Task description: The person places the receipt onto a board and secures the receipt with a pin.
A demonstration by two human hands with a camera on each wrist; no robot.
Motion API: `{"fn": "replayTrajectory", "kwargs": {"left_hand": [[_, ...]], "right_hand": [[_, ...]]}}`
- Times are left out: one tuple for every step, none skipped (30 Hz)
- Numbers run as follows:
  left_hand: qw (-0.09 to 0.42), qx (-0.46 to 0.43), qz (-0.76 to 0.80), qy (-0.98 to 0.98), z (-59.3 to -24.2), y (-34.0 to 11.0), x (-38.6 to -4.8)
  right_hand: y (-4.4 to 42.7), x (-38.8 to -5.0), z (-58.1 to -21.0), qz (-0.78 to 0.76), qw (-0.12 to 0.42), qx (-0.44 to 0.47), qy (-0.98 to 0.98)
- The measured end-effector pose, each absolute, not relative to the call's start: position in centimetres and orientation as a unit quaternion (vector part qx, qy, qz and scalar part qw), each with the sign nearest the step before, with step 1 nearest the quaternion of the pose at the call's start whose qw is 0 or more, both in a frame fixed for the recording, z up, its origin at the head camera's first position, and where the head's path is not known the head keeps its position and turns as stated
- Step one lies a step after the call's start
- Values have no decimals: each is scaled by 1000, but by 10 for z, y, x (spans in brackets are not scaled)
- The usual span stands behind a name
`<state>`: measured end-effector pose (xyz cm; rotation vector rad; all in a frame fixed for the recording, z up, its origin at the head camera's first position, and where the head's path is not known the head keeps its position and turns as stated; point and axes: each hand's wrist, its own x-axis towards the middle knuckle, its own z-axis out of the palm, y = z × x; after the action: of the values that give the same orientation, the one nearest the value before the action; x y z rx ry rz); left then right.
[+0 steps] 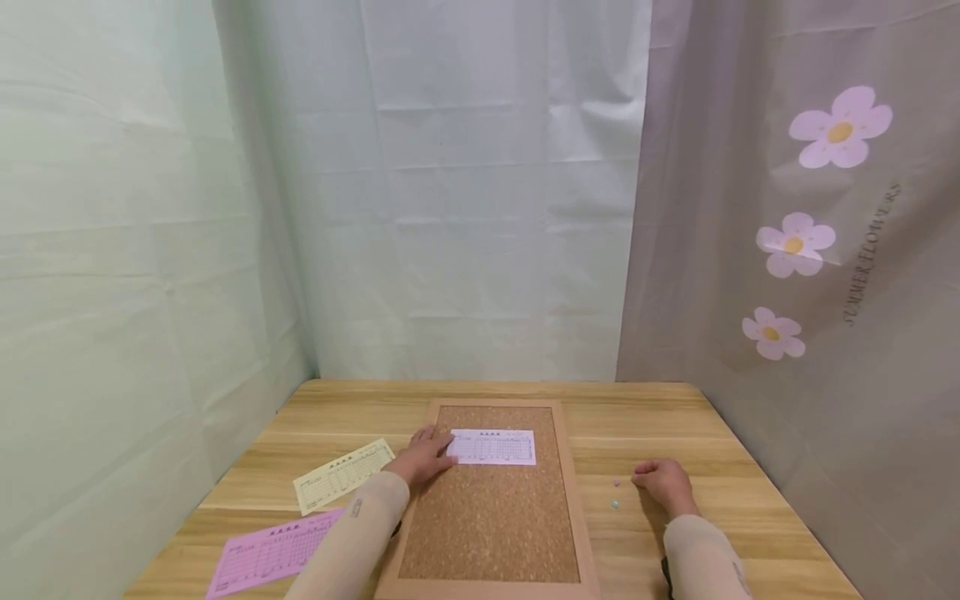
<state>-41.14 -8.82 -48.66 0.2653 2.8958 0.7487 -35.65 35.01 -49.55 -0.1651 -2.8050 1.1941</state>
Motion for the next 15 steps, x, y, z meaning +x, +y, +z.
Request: {"fn": "replayTrajectory", "kwargs": {"left_hand": [[71,86,249,962,-486,-88,-411],[71,86,248,962,-486,-88,-412],[70,87,248,962,-486,-88,-411],[71,87,248,962,-486,-88,-411],[70,89,248,962,-486,-89,-411],[70,89,248,962,-486,-89,-412],[69,89,246,963,-486,-89,-412],[68,90,246,963,-487,-89,-412],[67,90,246,963,-487,-90,-412],[67,90,245,963,-487,-90,-412],[66,91,246,963,-487,-90,-412],[66,90,245,963,-488,-90,-412],[66,89,245,963,-488,-91,-412],[66,87,246,963,-488,-91,-412],[66,87,247,963,-488,-91,-412]], "right_hand": [[350,-356,-496,391,44,-52,-918],[350,-356,-496,392,44,-52,-918],[350,-356,-496,393,44,-53,-917],[351,-356,-496,394,45,-56,-916],[351,-356,-496,396,45,-58,-915],[351,-356,-496,397,45,-60,-915],[351,-356,-497,398,45,-61,-914],[351,-356,-496,401,46,-64,-913],[351,-356,-497,403,47,-64,-912],[350,-356,-497,405,48,-65,-911],[350,-356,-497,405,49,-64,-911],[350,-357,-497,405,50,-64,-911],[350,-357,-497,409,50,-65,-909],[351,-357,-497,413,49,-67,-907],[351,-357,-497,417,47,-68,-905]]}}
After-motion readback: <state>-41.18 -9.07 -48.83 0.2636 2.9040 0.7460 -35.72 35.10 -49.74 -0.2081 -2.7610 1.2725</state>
